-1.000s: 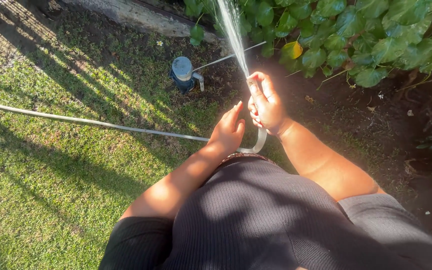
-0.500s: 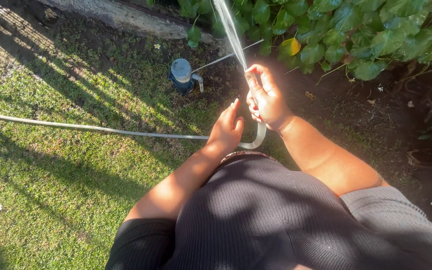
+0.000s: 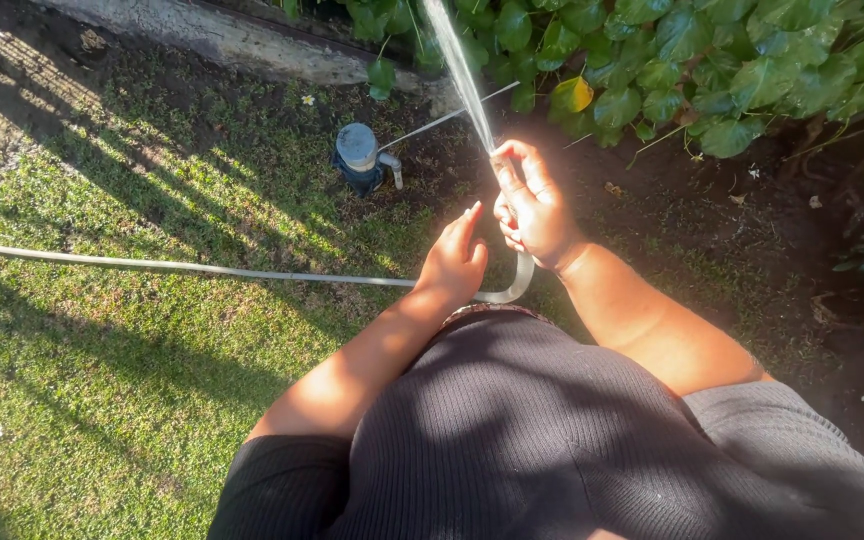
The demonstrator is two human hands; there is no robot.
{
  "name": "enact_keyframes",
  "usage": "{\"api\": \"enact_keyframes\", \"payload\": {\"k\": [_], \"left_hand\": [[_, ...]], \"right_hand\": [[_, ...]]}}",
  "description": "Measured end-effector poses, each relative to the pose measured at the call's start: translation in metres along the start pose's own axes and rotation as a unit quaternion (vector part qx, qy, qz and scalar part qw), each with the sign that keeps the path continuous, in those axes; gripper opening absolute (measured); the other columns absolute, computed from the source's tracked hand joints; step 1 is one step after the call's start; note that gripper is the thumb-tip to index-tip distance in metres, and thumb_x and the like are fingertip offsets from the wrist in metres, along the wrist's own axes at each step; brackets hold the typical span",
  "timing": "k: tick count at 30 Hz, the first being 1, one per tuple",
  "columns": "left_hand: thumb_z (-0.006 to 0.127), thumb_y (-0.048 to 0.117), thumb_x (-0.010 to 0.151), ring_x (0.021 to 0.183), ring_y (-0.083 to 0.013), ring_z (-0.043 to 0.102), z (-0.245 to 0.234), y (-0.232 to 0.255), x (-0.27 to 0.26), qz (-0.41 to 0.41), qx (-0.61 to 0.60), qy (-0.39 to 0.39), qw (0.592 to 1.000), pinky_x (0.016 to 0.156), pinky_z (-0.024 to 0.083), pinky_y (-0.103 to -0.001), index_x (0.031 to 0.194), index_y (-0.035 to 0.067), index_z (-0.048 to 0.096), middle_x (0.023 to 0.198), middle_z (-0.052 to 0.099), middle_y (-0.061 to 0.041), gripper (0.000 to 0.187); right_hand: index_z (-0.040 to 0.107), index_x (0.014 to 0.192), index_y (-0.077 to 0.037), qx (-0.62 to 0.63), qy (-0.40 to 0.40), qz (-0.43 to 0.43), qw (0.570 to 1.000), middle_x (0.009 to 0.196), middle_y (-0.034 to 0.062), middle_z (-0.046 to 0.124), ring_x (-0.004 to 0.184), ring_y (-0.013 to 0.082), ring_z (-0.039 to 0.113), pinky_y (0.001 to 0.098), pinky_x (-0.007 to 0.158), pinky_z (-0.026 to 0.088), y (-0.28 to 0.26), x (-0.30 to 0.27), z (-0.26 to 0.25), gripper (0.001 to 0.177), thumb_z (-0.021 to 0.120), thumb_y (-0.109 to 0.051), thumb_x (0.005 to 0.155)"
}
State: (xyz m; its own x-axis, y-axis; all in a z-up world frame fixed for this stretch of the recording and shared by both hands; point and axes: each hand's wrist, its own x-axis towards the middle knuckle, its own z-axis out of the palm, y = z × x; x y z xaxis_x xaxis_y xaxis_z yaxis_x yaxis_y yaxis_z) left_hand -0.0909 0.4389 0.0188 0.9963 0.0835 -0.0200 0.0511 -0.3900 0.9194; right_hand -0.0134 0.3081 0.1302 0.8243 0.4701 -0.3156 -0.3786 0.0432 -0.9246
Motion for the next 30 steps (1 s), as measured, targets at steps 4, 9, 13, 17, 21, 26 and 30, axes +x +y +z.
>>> {"api": "enact_keyframes", "payload": {"k": [4,9,13,17,21,26,30], "left_hand": [[0.057,0.011,0.094,0.141,-0.0366,0.049,0.005,-0.003,0.002,0.019,-0.008,0.002,1.0,0.118,0.038,-0.04,0.151,0.004,0.045,0.149,0.052,-0.025,0.059],[0.06,0.013,0.095,0.14,-0.0366,0.049,0.01,-0.006,0.008,0.034,0.012,0.006,0.999,0.118,0.039,-0.04,0.151,0.004,0.046,0.148,0.052,-0.025,0.059],[0.059,0.012,0.095,0.141,-0.0373,0.049,0.01,-0.011,0.01,0.039,0.011,0.004,0.999,0.118,0.038,-0.04,0.151,0.003,0.045,0.148,0.052,-0.026,0.058],[0.058,0.011,0.095,0.141,-0.0379,0.048,0.008,-0.009,0.013,0.034,0.008,-0.009,0.999,0.117,0.039,-0.04,0.151,0.003,0.044,0.148,0.051,-0.026,0.059],[0.058,0.01,0.095,0.14,-0.0371,0.05,0.011,-0.016,0.016,0.053,0.012,-0.006,0.998,0.118,0.039,-0.04,0.152,0.003,0.044,0.148,0.053,-0.025,0.058],[0.059,0.01,0.095,0.14,-0.0373,0.049,0.007,-0.013,0.018,0.048,0.011,-0.015,0.999,0.117,0.039,-0.041,0.15,0.001,0.045,0.147,0.053,-0.026,0.058],[0.058,0.01,0.095,0.139,-0.037,0.051,0.001,-0.012,0.021,0.049,-0.002,-0.033,0.998,0.117,0.04,-0.04,0.15,0.0,0.045,0.146,0.054,-0.025,0.058]], "right_hand": [[0.047,0.131,-0.03,0.001,-0.01,-0.015,1.0,0.068,-0.0023,0.046,0.046,0.0044,0.037,0.0201,0.04,0.034,0.01,0.001,-0.008,0.021,0.045,-0.031,0.11],[0.049,0.124,-0.028,-0.058,0.049,0.083,0.994,0.062,-0.0018,0.042,0.042,0.0059,0.033,0.022,0.036,0.029,0.026,0.008,-0.006,0.017,0.049,-0.035,0.108],[0.049,0.126,-0.029,-0.029,0.049,0.075,0.996,0.064,-0.0029,0.042,0.046,0.004,0.035,0.0211,0.037,0.031,0.034,0.014,-0.014,0.019,0.049,-0.036,0.108],[0.047,0.129,-0.029,0.012,0.052,0.015,0.998,0.065,-0.0018,0.045,0.045,0.005,0.037,0.0207,0.038,0.032,0.015,0.011,-0.013,0.021,0.048,-0.035,0.109],[0.047,0.131,-0.03,0.013,0.061,-0.008,0.998,0.066,-0.0015,0.044,0.046,0.0049,0.037,0.0206,0.039,0.033,0.008,0.011,-0.01,0.022,0.048,-0.035,0.111],[0.047,0.13,-0.029,0.014,0.055,0.019,0.998,0.067,-0.0015,0.045,0.047,0.005,0.038,0.021,0.039,0.033,0.039,0.021,-0.018,0.022,0.049,-0.035,0.109],[0.049,0.127,-0.031,0.0,0.105,0.076,0.992,0.065,-0.0012,0.045,0.044,0.0057,0.037,0.0213,0.036,0.032,0.031,0.019,-0.011,0.02,0.048,-0.038,0.108]]}}
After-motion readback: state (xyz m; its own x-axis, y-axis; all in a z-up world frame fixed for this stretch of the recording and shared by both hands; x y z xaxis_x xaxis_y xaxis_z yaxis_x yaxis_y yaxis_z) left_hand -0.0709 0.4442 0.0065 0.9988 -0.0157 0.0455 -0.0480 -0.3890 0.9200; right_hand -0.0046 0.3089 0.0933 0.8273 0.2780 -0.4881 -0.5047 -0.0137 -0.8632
